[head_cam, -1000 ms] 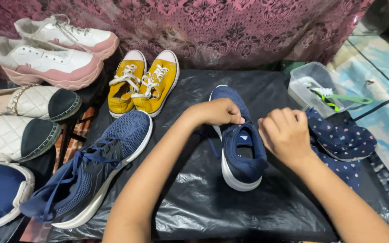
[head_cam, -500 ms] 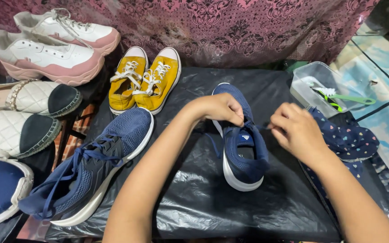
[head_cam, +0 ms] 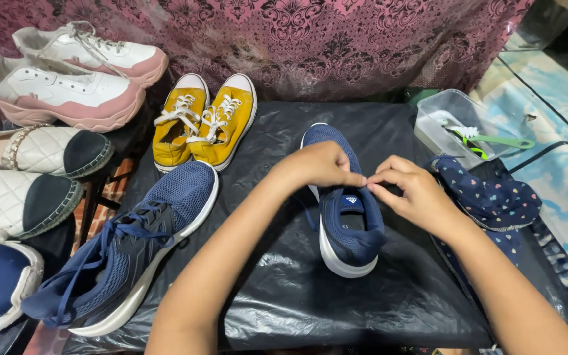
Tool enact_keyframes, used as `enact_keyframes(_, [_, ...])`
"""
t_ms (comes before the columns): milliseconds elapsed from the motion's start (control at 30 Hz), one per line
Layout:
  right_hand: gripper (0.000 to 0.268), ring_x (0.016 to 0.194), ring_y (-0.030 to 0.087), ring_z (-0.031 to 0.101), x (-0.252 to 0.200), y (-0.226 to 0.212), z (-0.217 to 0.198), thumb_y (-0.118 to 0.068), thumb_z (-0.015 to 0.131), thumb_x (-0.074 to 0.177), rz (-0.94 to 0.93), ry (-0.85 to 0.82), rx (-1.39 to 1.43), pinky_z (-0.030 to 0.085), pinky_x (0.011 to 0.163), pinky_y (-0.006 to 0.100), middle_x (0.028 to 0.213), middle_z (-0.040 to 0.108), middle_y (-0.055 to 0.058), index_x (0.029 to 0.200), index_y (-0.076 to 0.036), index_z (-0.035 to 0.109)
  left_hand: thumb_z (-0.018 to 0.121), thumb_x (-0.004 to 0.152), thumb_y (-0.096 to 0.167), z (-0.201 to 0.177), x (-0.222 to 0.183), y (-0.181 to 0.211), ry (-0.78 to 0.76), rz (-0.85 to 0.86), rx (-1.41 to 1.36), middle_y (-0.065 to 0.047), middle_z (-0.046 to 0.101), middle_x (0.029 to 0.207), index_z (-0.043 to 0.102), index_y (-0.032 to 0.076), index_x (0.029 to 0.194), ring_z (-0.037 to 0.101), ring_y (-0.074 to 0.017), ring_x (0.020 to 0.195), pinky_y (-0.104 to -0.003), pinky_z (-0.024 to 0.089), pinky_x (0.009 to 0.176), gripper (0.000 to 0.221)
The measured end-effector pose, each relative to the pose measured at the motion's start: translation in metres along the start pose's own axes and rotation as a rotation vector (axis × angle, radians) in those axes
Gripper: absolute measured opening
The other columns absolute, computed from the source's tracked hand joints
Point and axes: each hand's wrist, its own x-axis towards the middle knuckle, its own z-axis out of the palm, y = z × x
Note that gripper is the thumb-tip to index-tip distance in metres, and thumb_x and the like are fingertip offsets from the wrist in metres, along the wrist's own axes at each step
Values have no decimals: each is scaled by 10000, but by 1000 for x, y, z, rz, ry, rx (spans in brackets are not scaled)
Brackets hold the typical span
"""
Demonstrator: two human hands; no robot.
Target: The person adjusts the laces on a blue sneaker and then proceeds to fold a blue patterned cleaning cloth on a black surface.
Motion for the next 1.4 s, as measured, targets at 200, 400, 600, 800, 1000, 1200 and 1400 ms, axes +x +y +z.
enact_keyframes(200, [35,722,70,571,-1,53,27,-69,764,866,358,-120,506,533,710,282,732,632,-29,894,-55,778,788,754,447,0,-9,6,-24,-30,156,-68,761,791,807,185,835,753,-283,862,-385,591,740,275])
enact_keyframes(400, [136,692,58,560,1,50,35,-195,703,946,553,-187,766,489,675,232,729,625,-52,921,-66,739,795,748,392,11,0,3,17,-41,197,-43,751,737,806,184,827,759,-279,809,-389,595,702,223])
enact_keyframes(600, [65,739,82,569,4,42,20,-126,734,917,462,-226,561,498,691,265,725,653,-24,928,-63,750,711,828,313,11,-6,8,24,25,257,-164,715,998,795,119,881,676,-396,1012,-509,576,836,219])
enact_keyframes(800, [51,706,39,560,5,49,27,-118,723,894,426,-253,624,501,680,224,699,623,-90,868,-86,752,711,816,245,18,-3,5,64,32,334,-166,635,1010,785,74,907,614,-375,1005,-517,548,845,207])
enact_keyframes(1000, [127,788,238,650,2,26,11,-204,748,877,-233,79,-204,514,720,370,770,631,22,840,-122,658,727,822,292,11,-10,11,76,-6,280,-125,661,923,798,120,862,642,-366,965,-491,543,831,190])
enact_keyframes(1200, [200,756,238,575,1,53,32,-107,628,961,-710,412,-910,526,782,417,787,522,46,771,-119,567,739,799,326,7,-19,14,118,-68,-26,-87,728,859,799,145,846,699,-302,945,-419,553,836,197])
enact_keyframes(1400, [156,871,255,581,0,40,16,-253,657,824,-445,193,-846,454,839,434,843,507,26,850,-153,540,821,699,418,29,8,-13,157,-66,-174,-45,749,816,809,225,822,726,-255,925,-341,553,831,230])
